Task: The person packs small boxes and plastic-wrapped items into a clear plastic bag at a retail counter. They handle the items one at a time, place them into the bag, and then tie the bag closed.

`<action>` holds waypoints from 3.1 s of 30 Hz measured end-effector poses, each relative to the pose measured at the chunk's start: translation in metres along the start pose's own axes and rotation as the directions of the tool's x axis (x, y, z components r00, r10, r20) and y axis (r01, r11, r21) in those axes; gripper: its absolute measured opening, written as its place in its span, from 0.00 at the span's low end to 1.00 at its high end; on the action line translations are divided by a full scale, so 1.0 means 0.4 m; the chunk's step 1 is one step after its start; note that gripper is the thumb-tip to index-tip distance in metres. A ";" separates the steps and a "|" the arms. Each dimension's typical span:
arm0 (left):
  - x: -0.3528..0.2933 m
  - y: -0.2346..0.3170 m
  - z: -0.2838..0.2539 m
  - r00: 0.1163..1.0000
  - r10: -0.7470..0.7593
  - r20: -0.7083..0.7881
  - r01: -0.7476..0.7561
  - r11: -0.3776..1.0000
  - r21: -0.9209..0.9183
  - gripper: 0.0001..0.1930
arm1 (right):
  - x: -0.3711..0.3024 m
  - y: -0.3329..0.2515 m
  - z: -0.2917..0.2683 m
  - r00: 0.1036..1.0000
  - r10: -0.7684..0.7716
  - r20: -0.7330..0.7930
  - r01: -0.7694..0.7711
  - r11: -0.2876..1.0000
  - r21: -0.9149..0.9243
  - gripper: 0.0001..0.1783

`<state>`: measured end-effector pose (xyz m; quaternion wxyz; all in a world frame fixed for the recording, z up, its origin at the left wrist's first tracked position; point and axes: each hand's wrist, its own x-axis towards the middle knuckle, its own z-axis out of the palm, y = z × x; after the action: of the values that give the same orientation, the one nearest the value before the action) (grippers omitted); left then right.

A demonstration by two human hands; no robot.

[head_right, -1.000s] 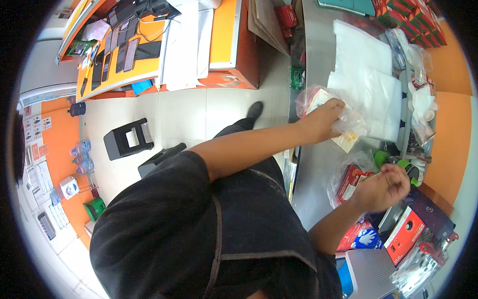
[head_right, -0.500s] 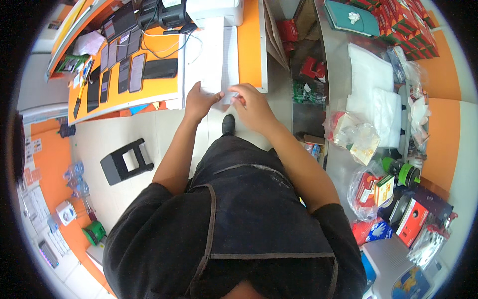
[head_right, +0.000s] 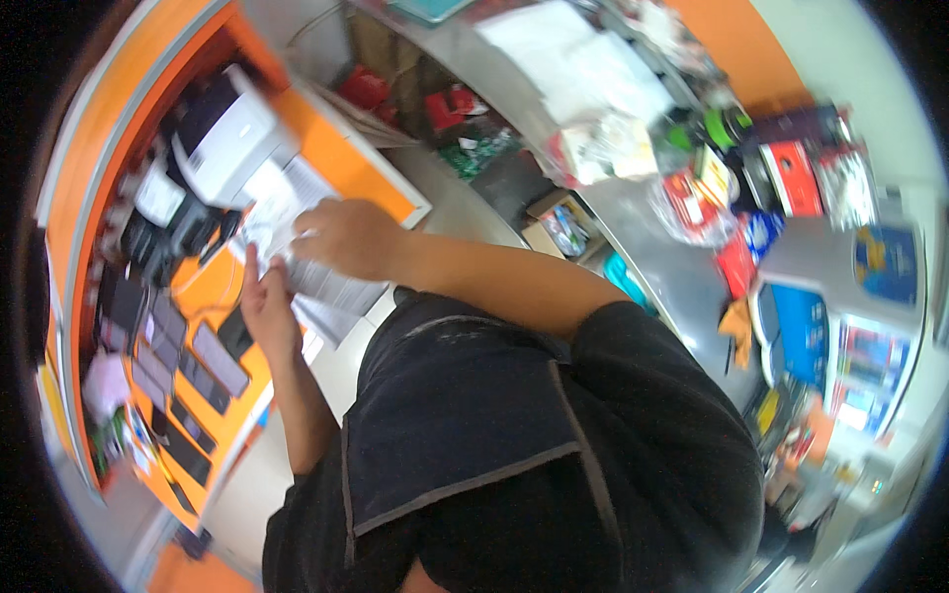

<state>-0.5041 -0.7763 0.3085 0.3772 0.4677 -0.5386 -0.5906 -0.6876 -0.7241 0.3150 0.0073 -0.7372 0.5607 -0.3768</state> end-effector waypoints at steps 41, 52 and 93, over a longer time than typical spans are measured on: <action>-0.027 0.101 0.050 0.942 -0.332 0.057 0.335 0.906 -0.259 0.16 | 0.046 0.067 -0.085 0.959 -0.077 0.272 -0.004 0.959 0.282 0.05; 0.006 0.153 0.055 0.968 -0.248 -0.024 0.240 0.955 -0.175 0.46 | 0.040 0.023 -0.083 0.988 -0.150 0.036 0.146 0.984 0.097 0.06; -0.126 -0.162 1.179 0.615 0.353 0.705 -0.569 0.818 0.087 0.13 | -0.800 0.564 -0.842 0.717 0.691 0.093 -0.680 0.723 -0.123 0.62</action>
<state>-0.9385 -0.5858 0.2437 0.2259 0.1228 -0.8224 -0.5075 -1.0908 -0.4027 0.2831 0.1537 -0.5001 0.8067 -0.2749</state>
